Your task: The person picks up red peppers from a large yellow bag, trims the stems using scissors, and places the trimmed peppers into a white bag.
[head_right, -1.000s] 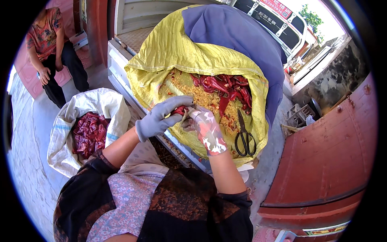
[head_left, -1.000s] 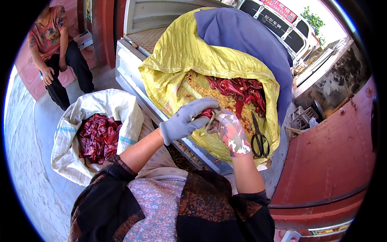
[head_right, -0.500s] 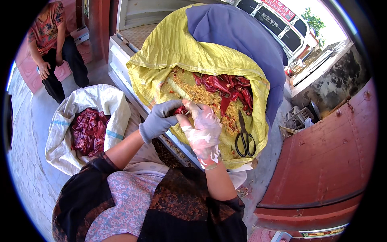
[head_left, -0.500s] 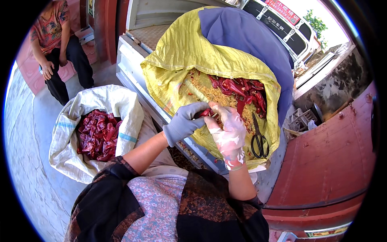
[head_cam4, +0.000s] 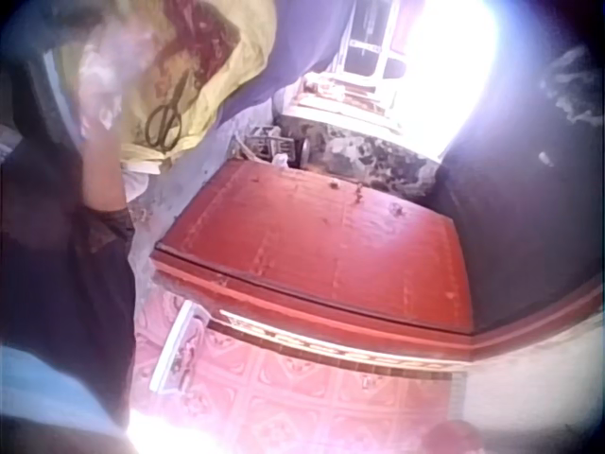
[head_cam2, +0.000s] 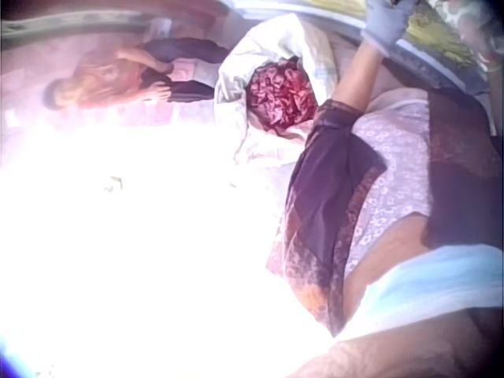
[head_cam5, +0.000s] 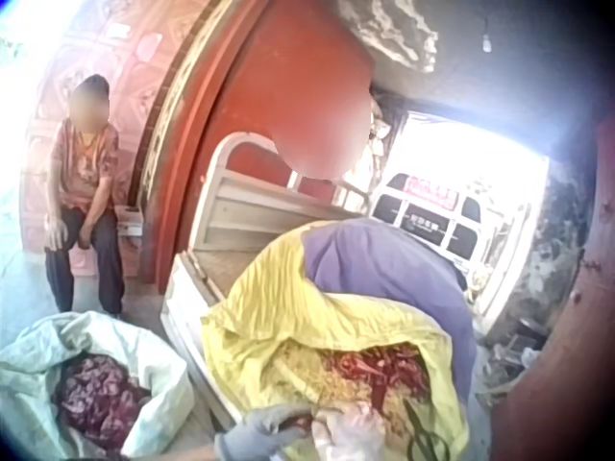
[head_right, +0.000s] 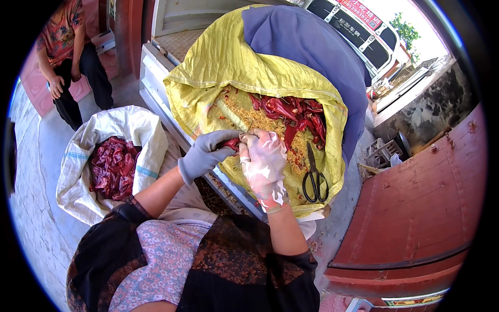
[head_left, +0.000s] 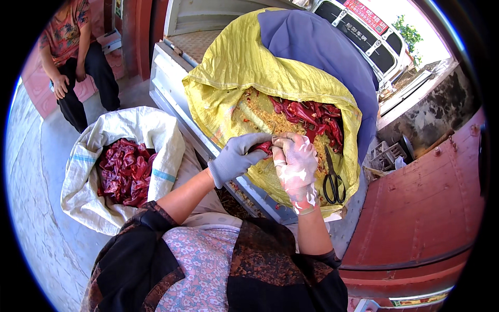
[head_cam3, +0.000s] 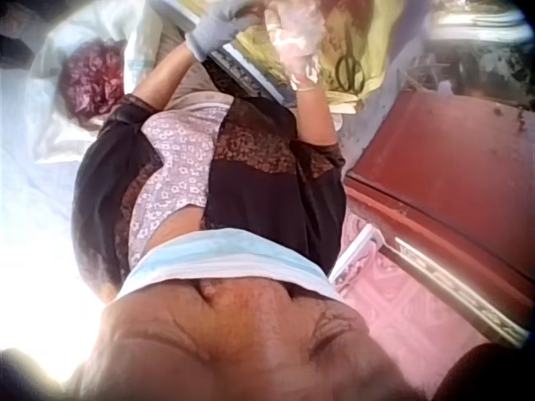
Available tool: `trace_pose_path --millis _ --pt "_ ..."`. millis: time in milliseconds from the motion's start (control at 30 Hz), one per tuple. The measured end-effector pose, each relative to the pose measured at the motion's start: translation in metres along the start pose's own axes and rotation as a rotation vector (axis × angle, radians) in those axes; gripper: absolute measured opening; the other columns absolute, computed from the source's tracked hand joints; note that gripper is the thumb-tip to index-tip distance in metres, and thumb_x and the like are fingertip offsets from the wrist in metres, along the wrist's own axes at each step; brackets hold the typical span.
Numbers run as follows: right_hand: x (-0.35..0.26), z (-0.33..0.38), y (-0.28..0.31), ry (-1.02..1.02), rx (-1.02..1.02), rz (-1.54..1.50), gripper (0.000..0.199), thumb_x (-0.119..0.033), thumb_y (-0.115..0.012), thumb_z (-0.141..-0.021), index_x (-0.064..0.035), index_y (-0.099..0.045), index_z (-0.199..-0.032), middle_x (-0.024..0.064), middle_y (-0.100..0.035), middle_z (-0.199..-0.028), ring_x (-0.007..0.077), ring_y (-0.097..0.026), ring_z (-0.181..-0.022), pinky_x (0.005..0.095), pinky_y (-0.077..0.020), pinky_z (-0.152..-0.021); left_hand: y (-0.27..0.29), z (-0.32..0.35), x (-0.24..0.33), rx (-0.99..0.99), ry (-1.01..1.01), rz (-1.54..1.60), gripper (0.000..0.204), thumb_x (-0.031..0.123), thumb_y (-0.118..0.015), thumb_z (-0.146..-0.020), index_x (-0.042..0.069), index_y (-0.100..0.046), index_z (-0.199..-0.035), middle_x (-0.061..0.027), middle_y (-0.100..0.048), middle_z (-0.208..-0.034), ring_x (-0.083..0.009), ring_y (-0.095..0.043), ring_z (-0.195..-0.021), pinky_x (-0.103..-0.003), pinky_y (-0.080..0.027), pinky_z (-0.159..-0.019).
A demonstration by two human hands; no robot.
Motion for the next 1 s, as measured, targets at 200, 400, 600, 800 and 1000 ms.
trace_pose_path --millis 200,400,600,800,1000 --pt "0.004 -0.008 0.022 -0.046 0.083 -0.154 0.011 -0.003 -0.063 -0.075 -0.0072 -0.063 -0.085 0.0069 -0.059 -0.092 0.0245 -0.058 -0.085 0.0345 -0.0464 -0.074 -0.004 0.004 -0.018 -0.051 0.099 0.234 0.031 0.002 -0.055 -0.085 0.0 -0.056 -0.116 -0.0021 -0.061 -0.095 -0.0068 -0.055 -0.085 -0.022 -0.045 -0.078" --pt "0.034 0.003 0.014 -0.261 0.117 -0.342 0.008 -0.004 -0.062 -0.077 -0.0066 -0.063 -0.084 0.0065 -0.061 -0.091 0.0221 -0.06 -0.078 0.0318 -0.048 -0.069 -0.013 0.007 -0.024 -0.136 0.251 0.468 0.031 0.008 -0.055 -0.087 0.001 -0.054 -0.118 0.0017 -0.058 -0.09 -0.0046 -0.054 -0.08 -0.017 -0.043 -0.071" --pt "0.053 0.028 0.006 -0.348 -0.09 -0.314 0.005 -0.007 -0.061 -0.08 -0.0066 -0.063 -0.085 0.0081 -0.064 -0.09 0.0209 -0.063 -0.078 0.0302 -0.049 -0.067 -0.007 0.013 -0.046 -0.087 0.314 1.06 0.026 0.009 -0.055 -0.084 0.004 -0.055 -0.11 -0.0085 -0.059 -0.1 -0.015 -0.055 -0.082 -0.027 -0.045 -0.069" --pt "0.092 0.052 0.008 -0.269 -0.175 -0.149 0.016 -0.01 -0.06 -0.082 -0.0126 -0.064 -0.097 0.0083 -0.065 -0.095 0.0253 -0.062 -0.087 0.0319 -0.0492 -0.076 -0.016 0.02 -0.054 -0.156 0.342 1.141 0.026 0.013 -0.054 -0.083 0.003 -0.053 -0.107 -0.0118 -0.06 -0.1 -0.0195 -0.056 -0.085 -0.028 -0.045 -0.068" --pt "0.173 0.045 -0.014 -0.495 -0.356 0.193 0.045 -0.034 -0.066 -0.077 -0.0157 -0.057 -0.117 0.0134 -0.061 -0.11 0.032 -0.057 -0.1 0.0383 -0.0453 -0.086 -0.027 0.028 -0.064 -0.165 0.479 1.154 0.026 0.005 -0.049 -0.083 0.0 -0.052 -0.108 -0.0212 -0.058 -0.108 -0.0247 -0.063 -0.087 -0.031 -0.052 -0.065"
Point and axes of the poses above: each hand's wrist, its own z-axis away from the middle knuckle, its own y-axis out of the back of the hand, x = y × z, the point moved 10 cm from there along -z, towards the middle knuckle
